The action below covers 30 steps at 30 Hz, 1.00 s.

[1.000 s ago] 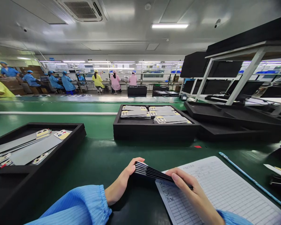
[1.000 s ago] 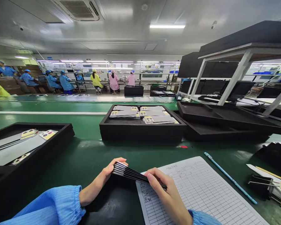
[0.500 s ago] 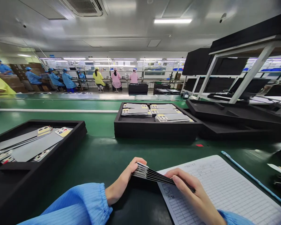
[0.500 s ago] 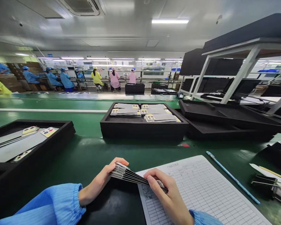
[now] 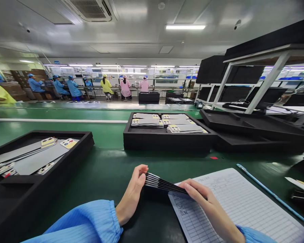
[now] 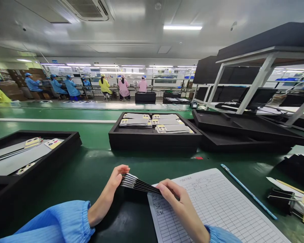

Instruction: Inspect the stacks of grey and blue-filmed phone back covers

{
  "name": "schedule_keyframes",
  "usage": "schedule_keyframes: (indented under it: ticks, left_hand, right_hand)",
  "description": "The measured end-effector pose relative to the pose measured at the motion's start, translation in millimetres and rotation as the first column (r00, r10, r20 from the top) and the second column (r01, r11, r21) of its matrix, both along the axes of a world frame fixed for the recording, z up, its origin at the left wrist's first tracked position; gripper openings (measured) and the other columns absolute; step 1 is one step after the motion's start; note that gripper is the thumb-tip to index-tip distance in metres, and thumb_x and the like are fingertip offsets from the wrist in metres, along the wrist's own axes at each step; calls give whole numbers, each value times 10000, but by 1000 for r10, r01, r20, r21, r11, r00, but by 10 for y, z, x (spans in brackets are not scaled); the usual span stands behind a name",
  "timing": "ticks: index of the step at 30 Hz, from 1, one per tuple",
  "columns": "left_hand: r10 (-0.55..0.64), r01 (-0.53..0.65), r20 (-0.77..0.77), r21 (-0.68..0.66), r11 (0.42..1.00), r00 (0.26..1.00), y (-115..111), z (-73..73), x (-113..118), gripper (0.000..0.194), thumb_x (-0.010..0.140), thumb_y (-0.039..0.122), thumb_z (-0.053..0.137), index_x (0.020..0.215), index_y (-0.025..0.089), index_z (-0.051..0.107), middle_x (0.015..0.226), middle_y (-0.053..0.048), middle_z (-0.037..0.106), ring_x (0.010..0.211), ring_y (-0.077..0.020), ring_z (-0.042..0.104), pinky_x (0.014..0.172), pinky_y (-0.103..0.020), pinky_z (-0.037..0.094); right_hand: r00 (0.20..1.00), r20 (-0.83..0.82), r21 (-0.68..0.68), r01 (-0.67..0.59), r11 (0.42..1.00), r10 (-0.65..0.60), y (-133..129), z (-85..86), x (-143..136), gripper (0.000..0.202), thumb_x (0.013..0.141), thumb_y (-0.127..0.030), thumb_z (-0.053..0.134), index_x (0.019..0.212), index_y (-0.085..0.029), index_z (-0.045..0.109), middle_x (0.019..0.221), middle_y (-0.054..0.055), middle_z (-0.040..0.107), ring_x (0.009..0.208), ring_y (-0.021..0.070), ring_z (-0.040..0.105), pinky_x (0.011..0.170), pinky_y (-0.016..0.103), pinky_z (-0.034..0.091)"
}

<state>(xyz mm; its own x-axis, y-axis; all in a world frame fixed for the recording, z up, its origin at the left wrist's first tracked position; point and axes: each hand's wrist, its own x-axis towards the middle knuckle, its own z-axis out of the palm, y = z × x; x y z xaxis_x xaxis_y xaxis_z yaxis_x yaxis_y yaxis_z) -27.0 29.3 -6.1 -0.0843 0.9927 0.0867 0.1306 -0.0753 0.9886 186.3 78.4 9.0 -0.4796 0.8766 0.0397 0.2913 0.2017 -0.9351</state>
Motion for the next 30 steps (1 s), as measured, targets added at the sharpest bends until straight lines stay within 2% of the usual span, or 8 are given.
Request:
schedule_keyframes:
  ticks: [3,6,9,16,30]
  left_hand:
    - [58,-52,-91,76,996,994,-21,1,6,201,826,355,432,980,232,396,996,-24,443,988,-185,408,928,-330,289]
    - [88,-68,-158,125,990,983,-14,-12,17,267,745,263,567,941,241,386,934,-1,445,927,-168,432,891,-313,318]
    - [117,-90,-192,145,985,974,-2,-18,27,261,741,238,566,921,240,376,903,4,460,877,-158,458,844,-311,353]
    - [214,-162,-247,213,963,945,9,-14,42,203,730,221,564,839,231,394,849,21,448,848,-146,454,845,-307,339]
    - [214,-160,-276,206,965,937,33,-30,34,217,700,204,582,800,225,390,803,27,477,784,-140,488,772,-283,388]
  right_hand:
    - [1000,0,2,1,1000,-1,9,-15,9,303,858,-425,406,777,-196,587,776,1,585,778,167,542,705,232,410]
    - [1000,-4,7,19,1000,-19,17,-26,20,307,860,-425,405,757,-195,582,749,-7,553,763,158,522,688,225,396]
    - [999,-3,18,48,999,-48,22,-28,17,305,856,-430,411,748,-197,577,741,-11,528,769,157,504,684,223,379]
    - [998,-13,-8,58,998,-58,3,-42,3,310,846,-448,416,739,-194,556,754,-11,510,788,157,483,691,224,353]
    - [1000,-4,-52,22,998,-23,25,-14,2,319,860,-439,391,738,-189,546,728,-14,473,743,150,447,690,235,333]
